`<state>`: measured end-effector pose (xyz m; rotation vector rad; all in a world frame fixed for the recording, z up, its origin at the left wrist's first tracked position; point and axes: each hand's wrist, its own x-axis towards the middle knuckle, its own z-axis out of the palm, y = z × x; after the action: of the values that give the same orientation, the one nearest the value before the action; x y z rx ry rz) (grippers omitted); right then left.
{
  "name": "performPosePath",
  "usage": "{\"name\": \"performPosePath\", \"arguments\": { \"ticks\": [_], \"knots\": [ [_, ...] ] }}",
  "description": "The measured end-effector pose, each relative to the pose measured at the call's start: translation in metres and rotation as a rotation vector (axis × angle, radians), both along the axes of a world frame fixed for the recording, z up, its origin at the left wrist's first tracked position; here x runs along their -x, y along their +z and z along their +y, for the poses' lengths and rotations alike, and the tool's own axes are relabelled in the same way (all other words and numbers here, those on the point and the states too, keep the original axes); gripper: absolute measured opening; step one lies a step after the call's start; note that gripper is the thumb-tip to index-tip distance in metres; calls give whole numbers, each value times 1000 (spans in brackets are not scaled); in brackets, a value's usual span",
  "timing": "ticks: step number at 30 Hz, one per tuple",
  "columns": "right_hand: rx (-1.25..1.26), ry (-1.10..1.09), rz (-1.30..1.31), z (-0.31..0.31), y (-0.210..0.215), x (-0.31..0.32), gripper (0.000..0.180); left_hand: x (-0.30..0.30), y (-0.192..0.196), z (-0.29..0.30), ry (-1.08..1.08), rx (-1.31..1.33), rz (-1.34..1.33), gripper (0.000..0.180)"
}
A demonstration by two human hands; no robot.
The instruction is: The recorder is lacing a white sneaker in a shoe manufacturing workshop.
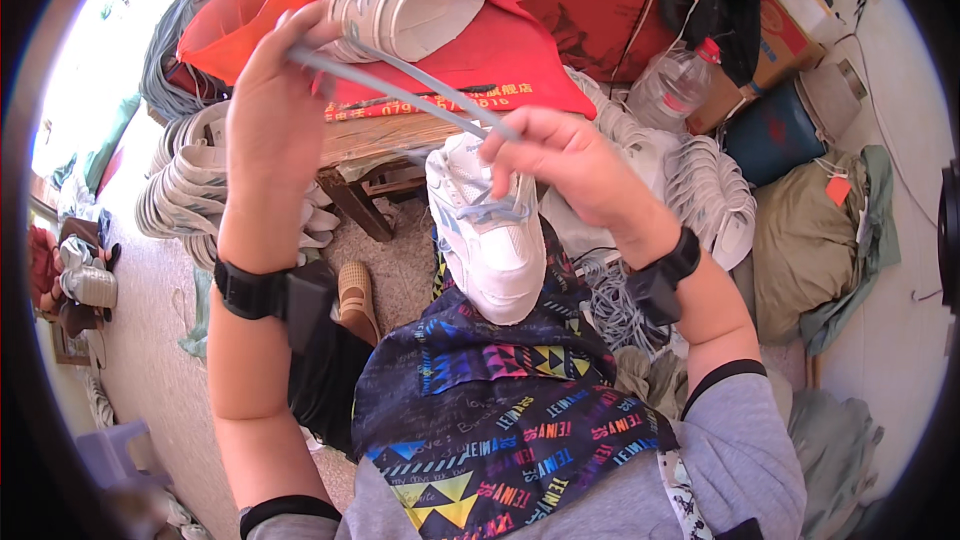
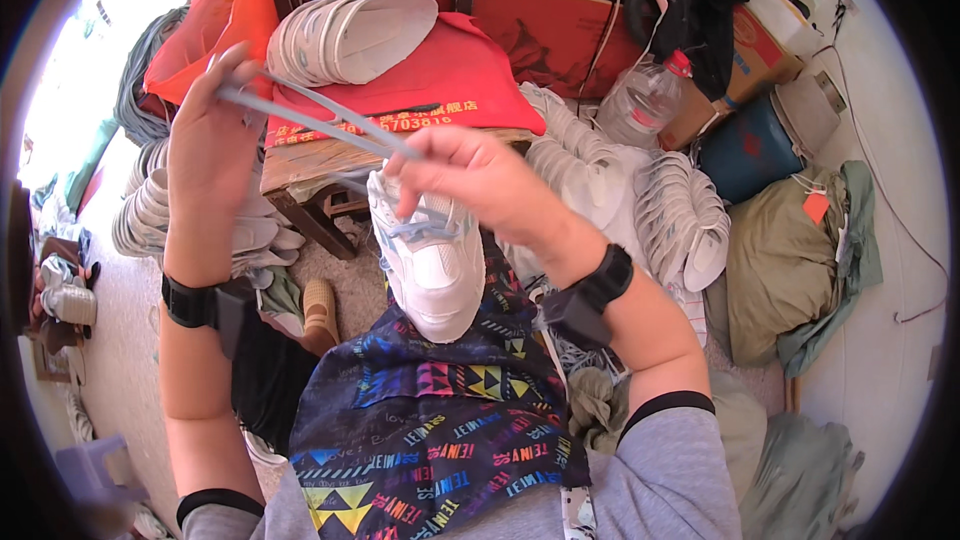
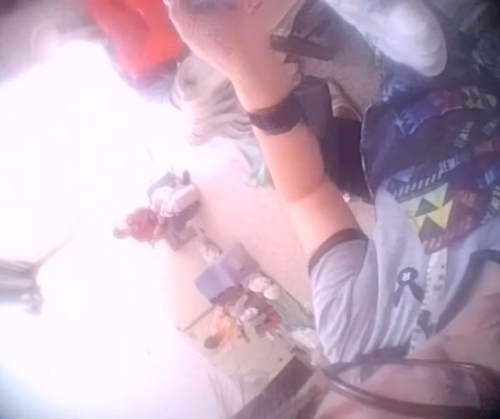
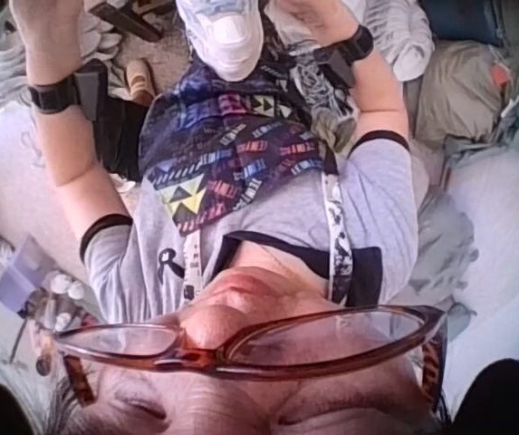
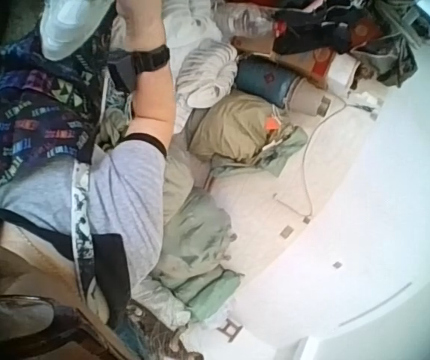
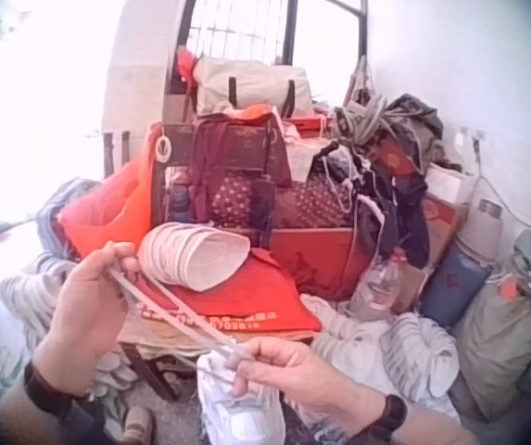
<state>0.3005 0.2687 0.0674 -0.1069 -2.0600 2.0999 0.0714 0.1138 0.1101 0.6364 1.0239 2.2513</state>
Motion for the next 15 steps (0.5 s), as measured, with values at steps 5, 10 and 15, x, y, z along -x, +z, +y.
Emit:
{"name": "performPosePath", "arguments": {
  "ticks": [5,10,15],
  "knots": [
    [599,-282,223,63,6,-18,19,62,-61,-48,152,62,-533,27],
    [742,-409,218,135,-11,-48,24,142,-130,-137,56,-24,-595,19],
    [783,-756,169,221,-20,-121,32,160,-133,-164,264,111,-680,16]
  ]
}}
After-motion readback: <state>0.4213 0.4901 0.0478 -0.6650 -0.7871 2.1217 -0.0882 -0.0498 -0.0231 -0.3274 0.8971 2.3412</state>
